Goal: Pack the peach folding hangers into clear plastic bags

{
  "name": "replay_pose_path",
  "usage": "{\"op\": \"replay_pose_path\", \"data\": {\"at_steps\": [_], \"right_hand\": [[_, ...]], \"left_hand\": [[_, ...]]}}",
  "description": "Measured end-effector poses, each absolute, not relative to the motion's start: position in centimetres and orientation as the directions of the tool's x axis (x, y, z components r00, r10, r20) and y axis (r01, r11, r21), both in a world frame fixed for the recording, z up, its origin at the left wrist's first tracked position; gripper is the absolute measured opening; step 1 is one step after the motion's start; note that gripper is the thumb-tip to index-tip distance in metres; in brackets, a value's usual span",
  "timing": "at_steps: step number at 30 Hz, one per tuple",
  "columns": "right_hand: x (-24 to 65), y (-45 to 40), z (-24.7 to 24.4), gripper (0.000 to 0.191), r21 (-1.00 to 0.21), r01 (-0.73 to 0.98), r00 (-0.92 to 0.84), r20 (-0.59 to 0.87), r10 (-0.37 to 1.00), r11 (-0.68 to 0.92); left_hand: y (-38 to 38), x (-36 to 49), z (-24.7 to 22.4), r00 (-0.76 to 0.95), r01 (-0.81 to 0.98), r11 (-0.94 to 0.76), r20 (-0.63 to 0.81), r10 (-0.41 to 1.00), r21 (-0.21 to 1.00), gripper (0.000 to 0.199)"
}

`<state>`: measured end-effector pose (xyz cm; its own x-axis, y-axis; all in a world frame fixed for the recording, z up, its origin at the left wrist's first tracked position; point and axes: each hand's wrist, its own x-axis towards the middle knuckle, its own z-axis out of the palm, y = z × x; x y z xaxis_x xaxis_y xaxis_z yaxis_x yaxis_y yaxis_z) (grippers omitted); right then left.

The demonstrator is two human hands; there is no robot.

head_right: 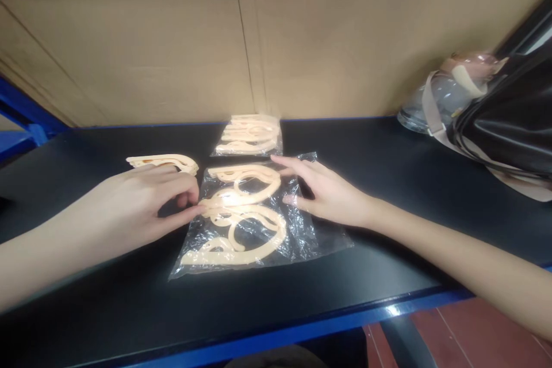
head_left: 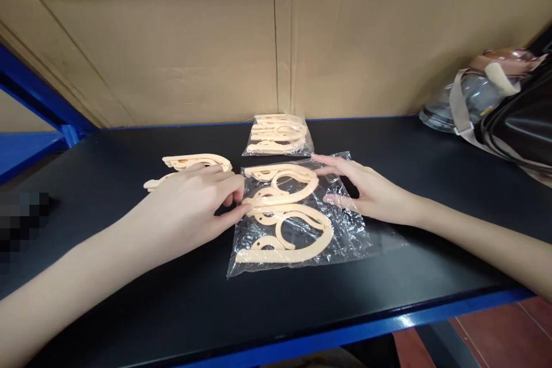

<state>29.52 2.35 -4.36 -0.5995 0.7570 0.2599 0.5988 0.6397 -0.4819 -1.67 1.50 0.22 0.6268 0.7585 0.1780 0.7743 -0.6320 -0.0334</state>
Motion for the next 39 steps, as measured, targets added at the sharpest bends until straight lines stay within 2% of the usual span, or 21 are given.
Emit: {"op": "replay_pose_path", "data": {"at_steps": [3,6,10,18,21,24,28,39], "right_hand": [[29.25,1.84,-3.96,0.06,-0.443,0.651,-0.541,0.298,0.786,0.616],[29.11,1.53,-3.74,0.057,-0.411,0.667,-0.528,0.328,0.783,0.622],[29.06,1.39,-3.67,0.057,-0.381,0.658,-0.562,0.326,0.76,0.65],[29.3,1.56,-3.81,0.053,-0.348,0.585,-0.634,0.368,0.68,0.733],[29.42,1.64,-3.9,0.053,-0.343,0.564,-0.656,0.366,0.66,0.751],[29.43,1.64,-3.97,0.052,-0.335,0.564,-0.661,0.363,0.656,0.754],[29.34,1.57,-4.02,0.052,-0.322,0.575,-0.658,0.365,0.659,0.752],[29.3,1.68,-4.22,0.052,-0.309,0.602,-0.645,0.354,0.677,0.736]], "left_hand": [[1.24,-1.85,0.25,0.586,0.81,-0.584,0.116,0.802,-0.059,0.042],[1.02,-2.04,0.23,0.59,0.807,-0.589,0.055,0.805,-0.032,0.036],[0.94,-2.08,0.28,0.608,0.794,-0.608,0.06,0.792,-0.013,0.025],[1.38,-1.82,0.29,0.544,0.839,-0.544,0.036,0.838,-0.008,0.028],[1.33,-1.77,0.43,0.518,0.856,-0.517,-0.02,0.855,0.017,0.027],[1.22,-1.64,0.66,0.51,0.859,-0.512,-0.065,0.858,-0.007,0.029],[1.21,-1.58,0.68,0.513,0.854,-0.516,-0.056,0.856,-0.06,0.031],[1.23,-1.68,0.53,0.485,0.87,-0.487,-0.044,0.874,-0.08,0.037]]}}
